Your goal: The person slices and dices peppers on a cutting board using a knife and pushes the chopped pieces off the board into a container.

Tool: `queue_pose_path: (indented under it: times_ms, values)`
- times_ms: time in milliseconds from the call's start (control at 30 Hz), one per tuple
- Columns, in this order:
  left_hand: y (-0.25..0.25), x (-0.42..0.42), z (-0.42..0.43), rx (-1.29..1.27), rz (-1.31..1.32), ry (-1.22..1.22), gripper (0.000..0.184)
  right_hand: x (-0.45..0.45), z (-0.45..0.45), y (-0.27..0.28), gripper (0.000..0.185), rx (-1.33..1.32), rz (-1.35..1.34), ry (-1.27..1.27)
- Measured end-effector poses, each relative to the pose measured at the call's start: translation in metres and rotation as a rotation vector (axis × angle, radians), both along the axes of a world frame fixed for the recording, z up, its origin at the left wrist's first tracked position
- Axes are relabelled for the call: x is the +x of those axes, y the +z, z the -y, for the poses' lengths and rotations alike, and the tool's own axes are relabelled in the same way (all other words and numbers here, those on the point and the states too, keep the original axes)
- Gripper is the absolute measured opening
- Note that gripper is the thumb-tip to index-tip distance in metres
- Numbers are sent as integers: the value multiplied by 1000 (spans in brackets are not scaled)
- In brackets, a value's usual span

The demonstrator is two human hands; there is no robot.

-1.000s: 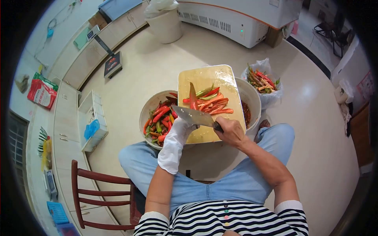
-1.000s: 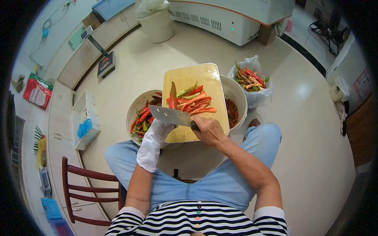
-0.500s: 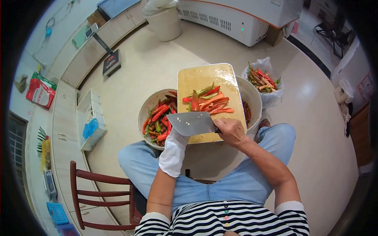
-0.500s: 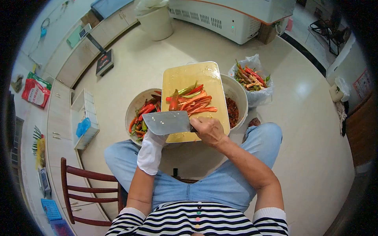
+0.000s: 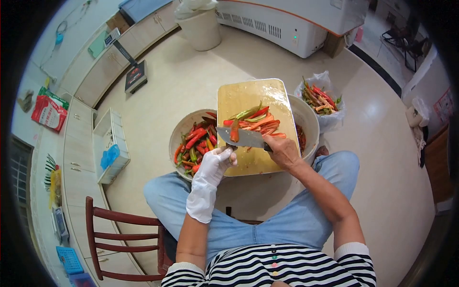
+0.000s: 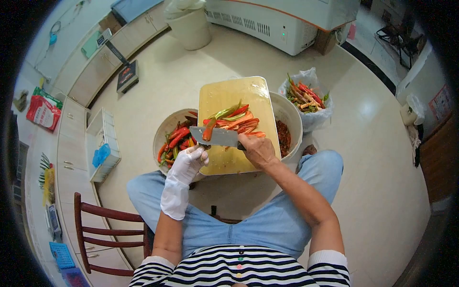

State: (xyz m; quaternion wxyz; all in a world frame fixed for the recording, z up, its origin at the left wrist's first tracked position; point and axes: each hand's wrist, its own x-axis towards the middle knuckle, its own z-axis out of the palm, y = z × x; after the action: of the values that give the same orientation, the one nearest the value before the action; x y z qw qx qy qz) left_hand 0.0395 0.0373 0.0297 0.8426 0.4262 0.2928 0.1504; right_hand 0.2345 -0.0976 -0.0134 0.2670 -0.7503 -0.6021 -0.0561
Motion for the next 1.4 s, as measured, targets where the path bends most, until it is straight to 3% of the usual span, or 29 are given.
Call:
queue_pose_path:
  times_ms: [100, 167, 300, 367, 500, 667, 1200, 1267, 1400]
  values:
    - [4, -12, 2, 0, -1, -33, 15, 3, -4, -12, 10, -50, -17, -35]
    - [11, -21, 3, 7, 23, -80, 15, 16, -5, -14, 21, -125, -136, -114]
    - [14, -31, 0, 18, -76, -46, 13, 15, -2, 7, 21, -168, -215, -172]
    - [6, -31, -4, 5, -104, -35, 14, 3, -3, 9, 16, 61, -229, -55]
    - [9, -18, 5, 11, -76, -11, 15, -18, -1, 9, 15, 108, -184, 97]
    - [1, -18, 5, -76, 69, -61, 16, -21, -1, 9, 16, 79, -132, 95]
    - [2, -27, 8, -96, 82, -84, 14, -12, -7, -2, 10, 31, -66, 44]
    - [9, -29, 11, -66, 18, -82, 29, -11, -7, -8, 8, 8, -62, 21]
    - [12, -34, 16, -60, 19, -88, 35, -11, -5, 1, 7, -96, -84, -16]
